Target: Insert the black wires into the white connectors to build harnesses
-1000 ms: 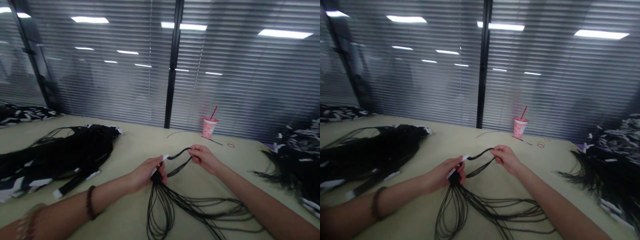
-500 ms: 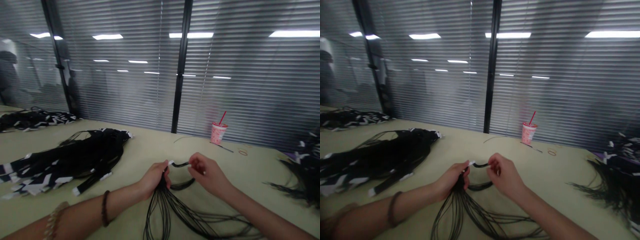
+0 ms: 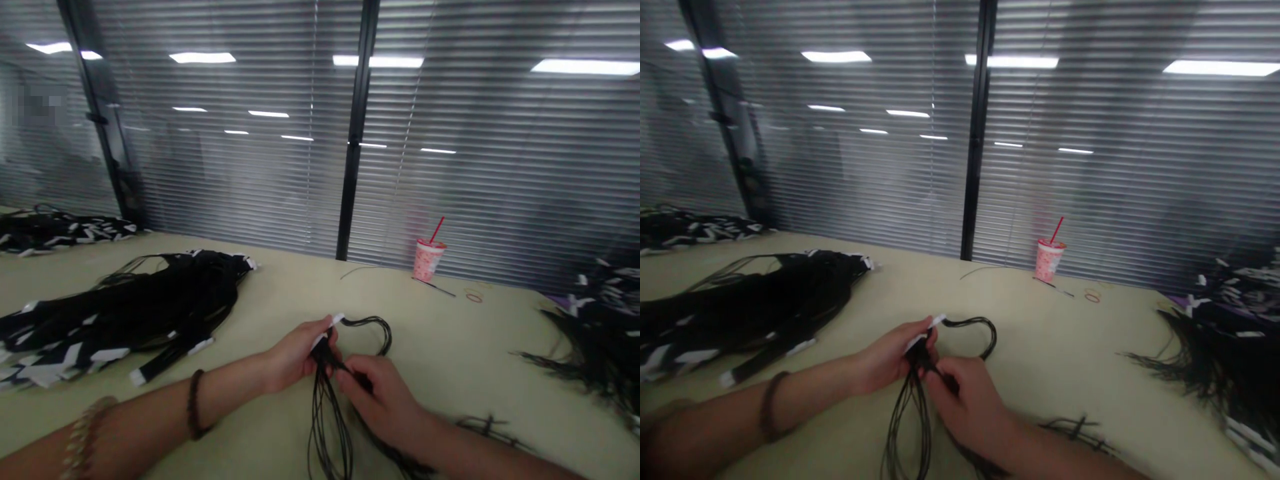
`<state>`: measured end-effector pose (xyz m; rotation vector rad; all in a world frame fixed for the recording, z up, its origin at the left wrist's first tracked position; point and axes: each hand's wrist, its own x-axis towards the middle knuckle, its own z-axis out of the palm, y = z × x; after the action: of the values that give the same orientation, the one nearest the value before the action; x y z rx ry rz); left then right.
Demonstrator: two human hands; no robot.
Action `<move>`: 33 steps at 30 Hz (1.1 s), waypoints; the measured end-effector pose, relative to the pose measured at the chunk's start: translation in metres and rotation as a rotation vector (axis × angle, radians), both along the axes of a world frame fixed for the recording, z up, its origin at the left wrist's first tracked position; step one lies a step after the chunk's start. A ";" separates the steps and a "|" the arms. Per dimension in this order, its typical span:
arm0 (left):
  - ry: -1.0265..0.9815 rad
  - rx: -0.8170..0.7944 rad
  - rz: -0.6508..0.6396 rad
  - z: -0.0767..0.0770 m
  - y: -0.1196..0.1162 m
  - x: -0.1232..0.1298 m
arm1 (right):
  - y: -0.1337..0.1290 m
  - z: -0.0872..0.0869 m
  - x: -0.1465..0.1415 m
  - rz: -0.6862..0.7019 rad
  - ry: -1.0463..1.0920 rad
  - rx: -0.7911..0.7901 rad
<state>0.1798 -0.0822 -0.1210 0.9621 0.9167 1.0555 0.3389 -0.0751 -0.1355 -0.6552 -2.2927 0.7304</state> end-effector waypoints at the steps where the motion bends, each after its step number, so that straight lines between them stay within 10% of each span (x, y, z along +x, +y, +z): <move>1: -0.018 0.005 -0.007 0.001 -0.001 0.000 | -0.001 0.001 0.001 -0.012 0.019 0.022; 11: 0.092 0.075 0.130 0.000 -0.008 0.006 | -0.010 0.003 0.001 0.036 -0.068 0.175; 25: 0.460 0.319 0.104 -0.004 -0.012 0.009 | -0.001 0.013 -0.011 0.011 0.167 -0.713; 33: 0.509 0.365 0.108 -0.003 -0.013 0.008 | -0.003 0.006 -0.013 -0.066 0.168 -0.564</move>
<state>0.1878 -0.0949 -0.1239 1.5446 1.2238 1.1118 0.3260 -0.0781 -0.1295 -0.8747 -1.9013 1.3643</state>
